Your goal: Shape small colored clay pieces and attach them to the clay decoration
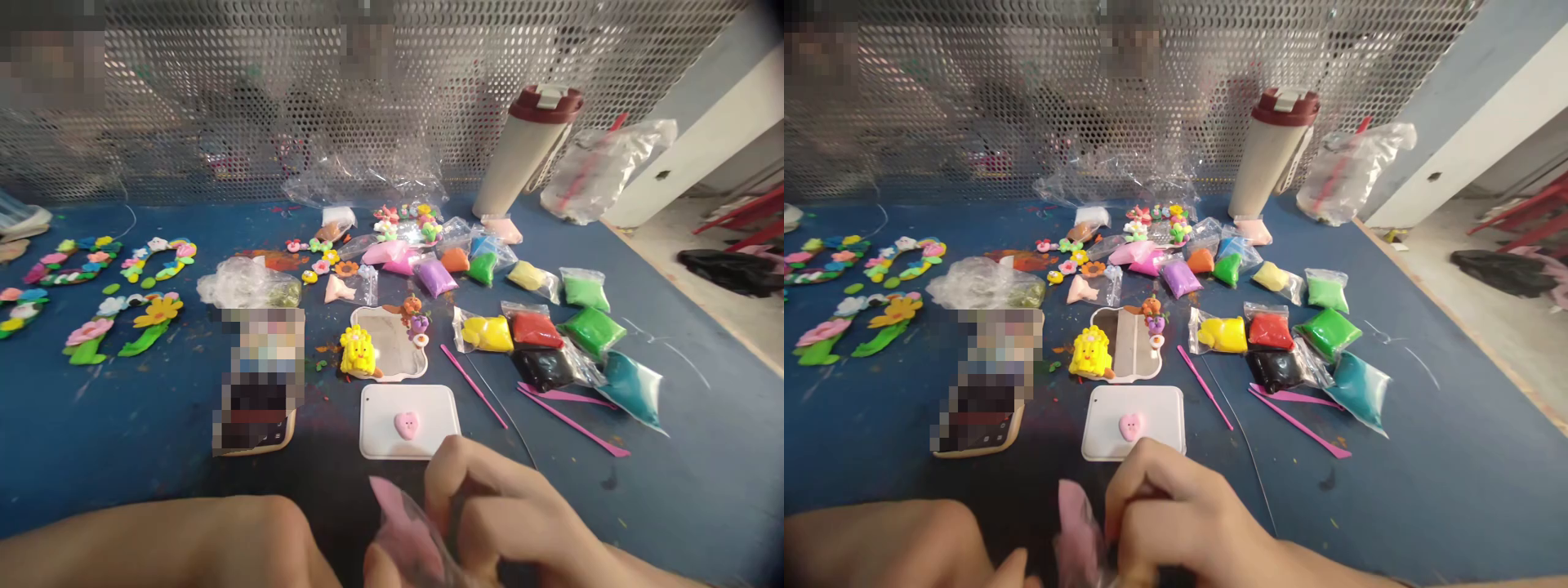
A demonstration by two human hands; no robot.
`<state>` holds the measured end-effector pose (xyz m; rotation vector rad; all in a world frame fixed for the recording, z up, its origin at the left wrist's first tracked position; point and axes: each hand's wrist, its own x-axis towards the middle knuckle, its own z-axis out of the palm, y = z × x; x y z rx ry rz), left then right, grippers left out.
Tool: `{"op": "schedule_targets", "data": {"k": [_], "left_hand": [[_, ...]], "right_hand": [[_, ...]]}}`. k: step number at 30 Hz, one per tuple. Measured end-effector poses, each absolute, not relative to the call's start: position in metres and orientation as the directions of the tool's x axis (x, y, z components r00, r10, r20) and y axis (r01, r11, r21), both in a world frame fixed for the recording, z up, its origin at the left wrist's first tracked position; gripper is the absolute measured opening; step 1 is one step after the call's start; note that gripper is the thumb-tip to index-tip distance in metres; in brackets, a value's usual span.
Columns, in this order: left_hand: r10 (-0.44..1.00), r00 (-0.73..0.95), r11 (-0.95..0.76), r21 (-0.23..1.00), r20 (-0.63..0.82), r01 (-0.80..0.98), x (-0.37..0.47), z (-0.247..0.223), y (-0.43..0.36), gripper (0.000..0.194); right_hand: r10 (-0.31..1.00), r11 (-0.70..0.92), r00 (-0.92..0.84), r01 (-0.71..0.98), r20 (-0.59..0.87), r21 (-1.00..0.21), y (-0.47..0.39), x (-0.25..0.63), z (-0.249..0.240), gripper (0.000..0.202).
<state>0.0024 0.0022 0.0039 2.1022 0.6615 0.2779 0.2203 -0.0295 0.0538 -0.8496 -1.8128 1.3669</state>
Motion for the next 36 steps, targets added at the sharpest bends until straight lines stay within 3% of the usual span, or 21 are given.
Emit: {"op": "schedule_targets", "data": {"k": [1,4,6,9,12,16,20,25,31,36], "left_hand": [[0.564,0.825,-0.469,0.814,-0.023,0.343,0.006,0.021,-0.002,0.013],[0.601,0.798,-0.485,0.813,0.044,0.321,0.018,0.067,-0.002,0.023],[0.706,0.704,-0.455,0.808,0.072,0.374,0.024,0.088,0.009,0.021],[0.696,0.706,-0.290,0.848,-0.132,0.444,0.029,0.102,0.030,0.020],[0.582,0.751,-0.179,0.852,-0.312,0.493,0.030,0.103,0.043,0.015],[0.550,0.771,-0.107,0.888,-0.321,0.446,0.028,0.098,0.049,0.021],[0.604,0.752,-0.089,0.915,-0.265,0.394,0.026,0.095,0.049,0.024],[0.601,0.753,-0.001,0.942,-0.267,0.335,0.028,0.095,0.047,0.023],[0.584,0.760,0.085,0.953,-0.284,0.291,0.029,0.092,0.047,0.027],[0.598,0.761,0.100,0.965,-0.252,0.241,0.028,0.089,0.047,0.027]], "right_hand": [[0.844,0.234,-0.513,0.093,0.155,-0.968,-0.030,0.222,0.052,0.030],[0.904,0.226,-0.381,0.047,0.191,-0.973,-0.028,0.226,0.046,0.024],[0.945,0.124,-0.300,-0.033,0.128,-0.992,-0.026,0.228,0.045,0.022],[0.959,-0.075,-0.283,-0.205,-0.015,-0.976,-0.023,0.231,0.044,0.021],[0.965,-0.111,-0.260,-0.256,-0.042,-0.960,-0.022,0.235,0.040,0.023],[0.961,0.016,-0.270,-0.183,0.066,-0.983,-0.019,0.241,0.036,0.015],[0.937,0.129,-0.314,-0.098,0.154,-0.987,-0.015,0.245,0.039,0.021],[0.953,0.155,-0.257,-0.035,0.159,-0.987,-0.015,0.245,0.043,0.021],[0.962,0.242,-0.172,0.167,0.213,-0.956,-0.012,0.242,0.043,0.022],[0.982,0.165,-0.129,0.196,0.141,-0.967,-0.011,0.239,0.043,0.014]]}}
